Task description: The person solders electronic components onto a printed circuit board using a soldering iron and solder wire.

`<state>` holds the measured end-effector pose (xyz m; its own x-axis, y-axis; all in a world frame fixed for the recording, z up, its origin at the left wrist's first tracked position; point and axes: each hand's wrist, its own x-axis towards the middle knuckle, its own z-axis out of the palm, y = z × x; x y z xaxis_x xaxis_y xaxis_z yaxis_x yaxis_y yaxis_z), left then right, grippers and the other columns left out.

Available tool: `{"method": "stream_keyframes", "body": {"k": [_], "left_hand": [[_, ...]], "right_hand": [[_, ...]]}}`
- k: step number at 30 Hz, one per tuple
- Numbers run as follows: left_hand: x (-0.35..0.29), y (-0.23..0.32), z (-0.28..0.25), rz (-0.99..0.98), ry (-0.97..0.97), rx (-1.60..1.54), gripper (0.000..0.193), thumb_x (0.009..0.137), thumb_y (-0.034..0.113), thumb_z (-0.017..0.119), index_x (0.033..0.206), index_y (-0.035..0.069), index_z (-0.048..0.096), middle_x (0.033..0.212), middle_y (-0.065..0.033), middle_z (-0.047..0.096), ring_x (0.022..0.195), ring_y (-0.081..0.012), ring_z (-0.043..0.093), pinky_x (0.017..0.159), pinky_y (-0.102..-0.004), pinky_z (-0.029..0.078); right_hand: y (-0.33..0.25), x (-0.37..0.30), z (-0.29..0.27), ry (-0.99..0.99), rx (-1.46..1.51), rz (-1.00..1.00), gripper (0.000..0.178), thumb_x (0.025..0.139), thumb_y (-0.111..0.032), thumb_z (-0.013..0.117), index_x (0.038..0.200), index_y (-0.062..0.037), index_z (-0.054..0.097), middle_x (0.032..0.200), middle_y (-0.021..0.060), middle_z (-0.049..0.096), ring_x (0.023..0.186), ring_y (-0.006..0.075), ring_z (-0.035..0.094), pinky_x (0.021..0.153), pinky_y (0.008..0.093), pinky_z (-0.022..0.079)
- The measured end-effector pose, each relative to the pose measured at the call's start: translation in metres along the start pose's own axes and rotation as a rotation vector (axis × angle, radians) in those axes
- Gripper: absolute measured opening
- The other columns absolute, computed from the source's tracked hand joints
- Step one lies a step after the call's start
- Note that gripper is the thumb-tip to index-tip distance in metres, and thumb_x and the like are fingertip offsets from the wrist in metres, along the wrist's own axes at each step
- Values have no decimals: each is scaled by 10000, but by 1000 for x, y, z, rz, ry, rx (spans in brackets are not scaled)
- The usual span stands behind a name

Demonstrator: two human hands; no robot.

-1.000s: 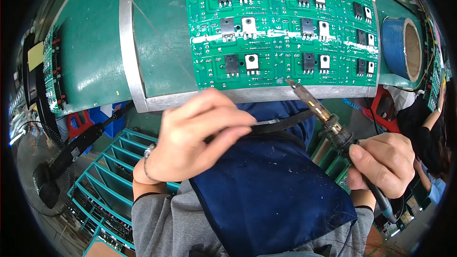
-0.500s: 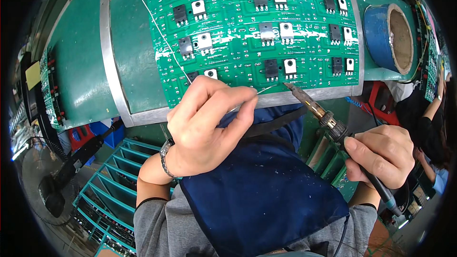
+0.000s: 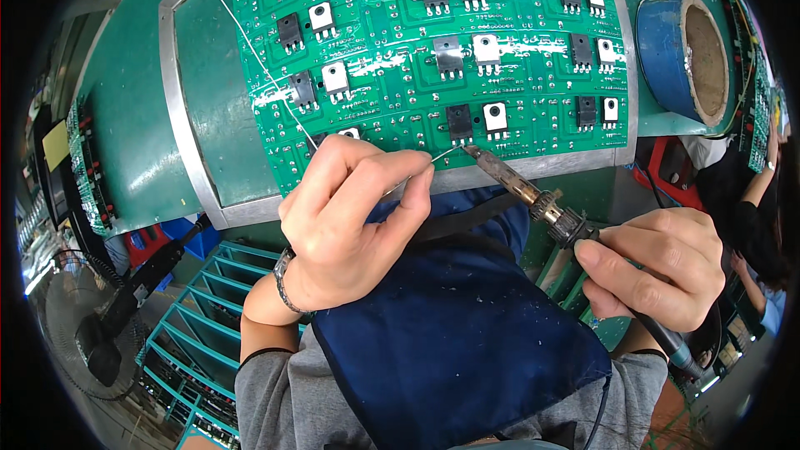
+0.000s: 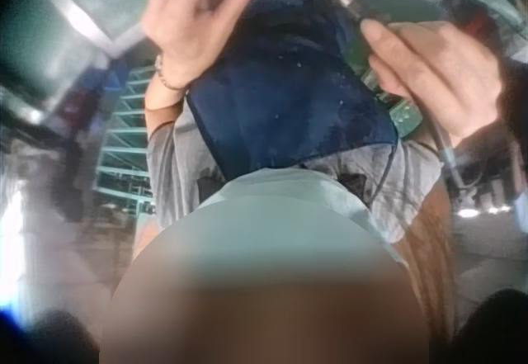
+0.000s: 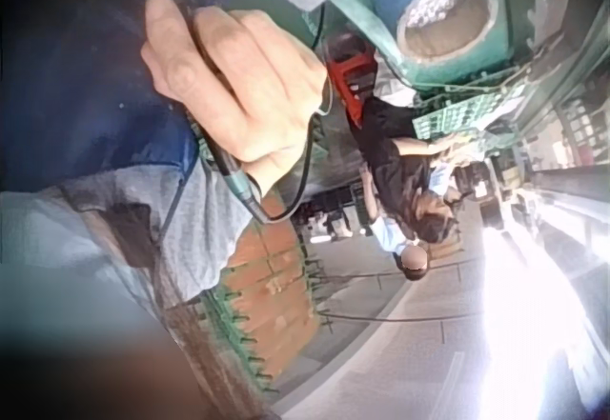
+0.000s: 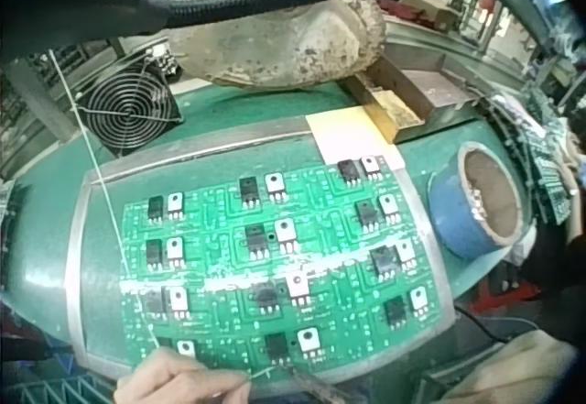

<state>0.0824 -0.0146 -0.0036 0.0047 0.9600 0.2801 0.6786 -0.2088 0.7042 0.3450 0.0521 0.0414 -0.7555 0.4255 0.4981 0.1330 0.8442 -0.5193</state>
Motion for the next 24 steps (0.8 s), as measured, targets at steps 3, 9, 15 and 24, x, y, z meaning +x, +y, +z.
{"method": "stream_keyframes", "body": {"k": [3,9,15,24], "left_hand": [[-3,-2,0,-1,11,24,253,663,-72,812,866,51,723,736,-34,566,585,-140,574,499,-270,456],[3,-2,2,50,-11,27,248,663,-73,809,864,43,722,734,-40,559,576,-148,566,487,-279,442],[4,-2,1,55,-38,45,246,682,-64,812,883,42,718,762,-47,570,575,-140,563,485,-282,447],[11,-6,-8,28,-9,-55,232,746,-71,789,943,36,729,896,-51,583,616,-82,587,479,-223,469]], "right_hand": [[4,1,6,6,15,-19,199,730,-113,805,889,0,767,693,65,603,499,125,571,382,203,451],[-1,1,3,15,-31,-8,200,714,-106,802,886,-10,770,693,56,603,501,119,569,381,194,439],[1,1,5,33,-31,-21,198,723,-123,800,886,-13,771,688,53,601,498,117,563,380,191,434],[-3,0,-2,-12,-20,-3,191,756,-152,800,886,-15,770,699,49,606,513,117,575,392,190,451]]}}
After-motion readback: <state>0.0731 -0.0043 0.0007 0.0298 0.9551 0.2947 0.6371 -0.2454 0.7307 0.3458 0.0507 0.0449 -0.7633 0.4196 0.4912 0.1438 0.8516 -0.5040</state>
